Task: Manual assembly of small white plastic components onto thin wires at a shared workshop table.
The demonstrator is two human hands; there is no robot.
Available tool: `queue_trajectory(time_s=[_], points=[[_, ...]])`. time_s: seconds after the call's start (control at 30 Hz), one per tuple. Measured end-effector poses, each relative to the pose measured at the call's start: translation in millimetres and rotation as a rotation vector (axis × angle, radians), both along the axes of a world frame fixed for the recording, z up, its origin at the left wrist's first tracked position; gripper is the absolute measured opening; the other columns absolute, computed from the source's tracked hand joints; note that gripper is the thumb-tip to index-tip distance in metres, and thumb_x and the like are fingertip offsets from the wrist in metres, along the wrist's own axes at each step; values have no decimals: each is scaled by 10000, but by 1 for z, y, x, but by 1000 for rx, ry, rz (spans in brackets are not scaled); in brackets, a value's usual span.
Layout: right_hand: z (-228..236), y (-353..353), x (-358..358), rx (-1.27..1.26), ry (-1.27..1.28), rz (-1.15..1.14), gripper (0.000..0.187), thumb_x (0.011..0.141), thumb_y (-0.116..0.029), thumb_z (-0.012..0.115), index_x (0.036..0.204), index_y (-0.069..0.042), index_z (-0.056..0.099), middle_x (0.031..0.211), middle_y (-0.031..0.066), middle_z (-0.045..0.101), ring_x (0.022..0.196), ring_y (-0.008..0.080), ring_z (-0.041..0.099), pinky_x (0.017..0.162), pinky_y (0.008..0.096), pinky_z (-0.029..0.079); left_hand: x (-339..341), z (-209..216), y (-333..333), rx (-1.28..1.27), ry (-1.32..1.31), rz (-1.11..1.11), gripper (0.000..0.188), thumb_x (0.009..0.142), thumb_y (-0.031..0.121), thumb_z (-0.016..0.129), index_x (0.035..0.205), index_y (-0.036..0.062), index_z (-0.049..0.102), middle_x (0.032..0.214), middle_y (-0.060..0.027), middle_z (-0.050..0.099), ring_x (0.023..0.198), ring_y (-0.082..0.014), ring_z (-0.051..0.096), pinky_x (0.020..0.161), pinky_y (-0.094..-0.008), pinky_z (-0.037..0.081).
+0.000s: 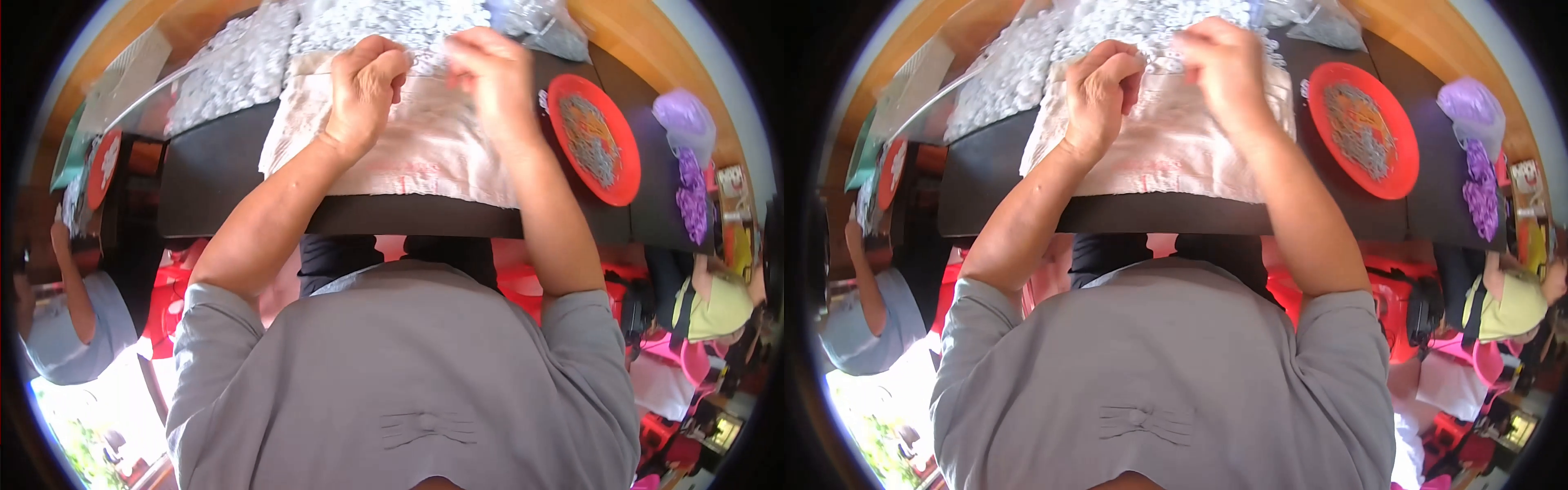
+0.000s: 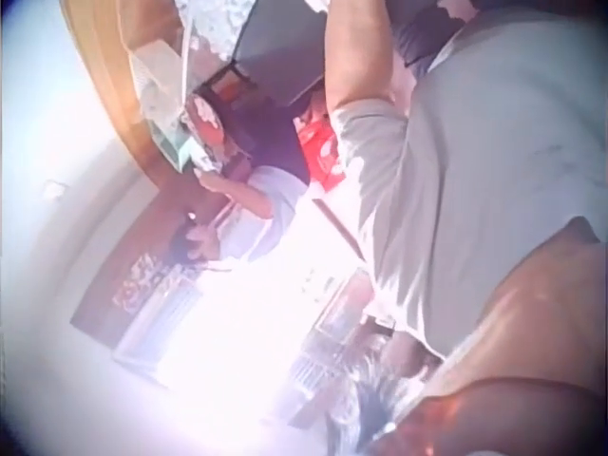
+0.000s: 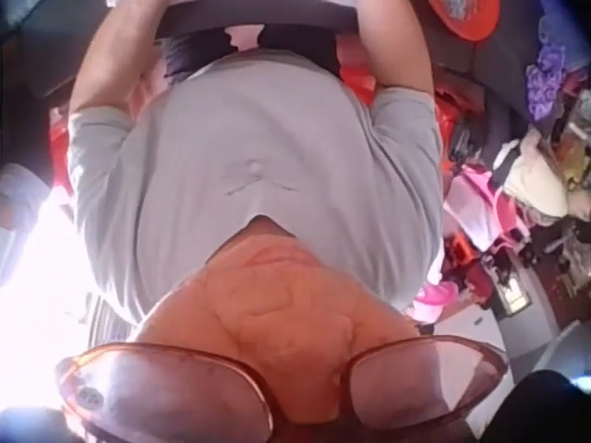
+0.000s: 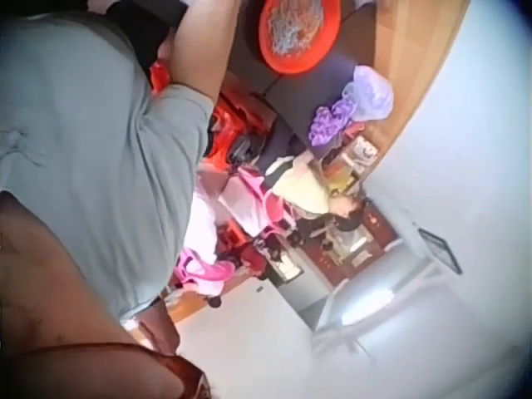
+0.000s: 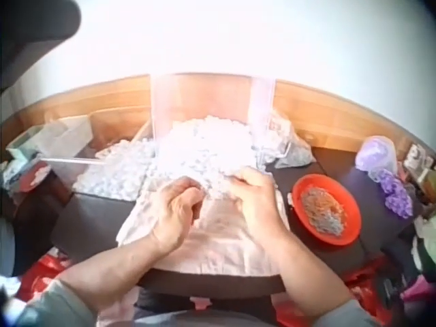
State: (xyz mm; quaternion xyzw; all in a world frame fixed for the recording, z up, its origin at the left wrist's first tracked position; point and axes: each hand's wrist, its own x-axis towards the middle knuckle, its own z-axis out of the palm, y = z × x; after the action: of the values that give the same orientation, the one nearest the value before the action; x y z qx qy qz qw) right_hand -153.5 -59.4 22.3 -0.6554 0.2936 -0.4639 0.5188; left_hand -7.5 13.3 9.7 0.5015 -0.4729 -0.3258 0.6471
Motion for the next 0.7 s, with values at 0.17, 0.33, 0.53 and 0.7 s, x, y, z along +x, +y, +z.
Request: queue_trajectory(time_s=[0.17,0.33,0.53,0.7], points=[[6,-14,-8,74,-44,45,145,887,-112,621,923,25,648,669,11,563,581,91,542,526,191,344,4,3,0,35,158,-24,144,825,119,576,797,-20,603,603,-28,542,476,-88,469,433,-233,380],[7,-3,-2,71,47,64,139,887,-100,629,931,30,649,696,17,565,612,102,553,534,193,348,0,4,-1,54,102,-44,165,830,146,596,806,-16,610,614,-22,558,496,-69,495,432,-218,393],[7,1,0,94,27,59,137,891,-83,616,922,48,639,707,36,571,613,112,560,535,196,353,-2,4,-2,65,132,-55,148,821,129,603,796,-16,616,605,-25,558,508,-68,499,445,-220,404],[9,1,1,137,-6,71,142,894,-79,607,929,58,626,702,43,568,615,137,574,532,205,363,-3,4,0,58,87,-44,182,870,187,586,822,13,606,611,9,536,507,-44,463,442,-207,362]])
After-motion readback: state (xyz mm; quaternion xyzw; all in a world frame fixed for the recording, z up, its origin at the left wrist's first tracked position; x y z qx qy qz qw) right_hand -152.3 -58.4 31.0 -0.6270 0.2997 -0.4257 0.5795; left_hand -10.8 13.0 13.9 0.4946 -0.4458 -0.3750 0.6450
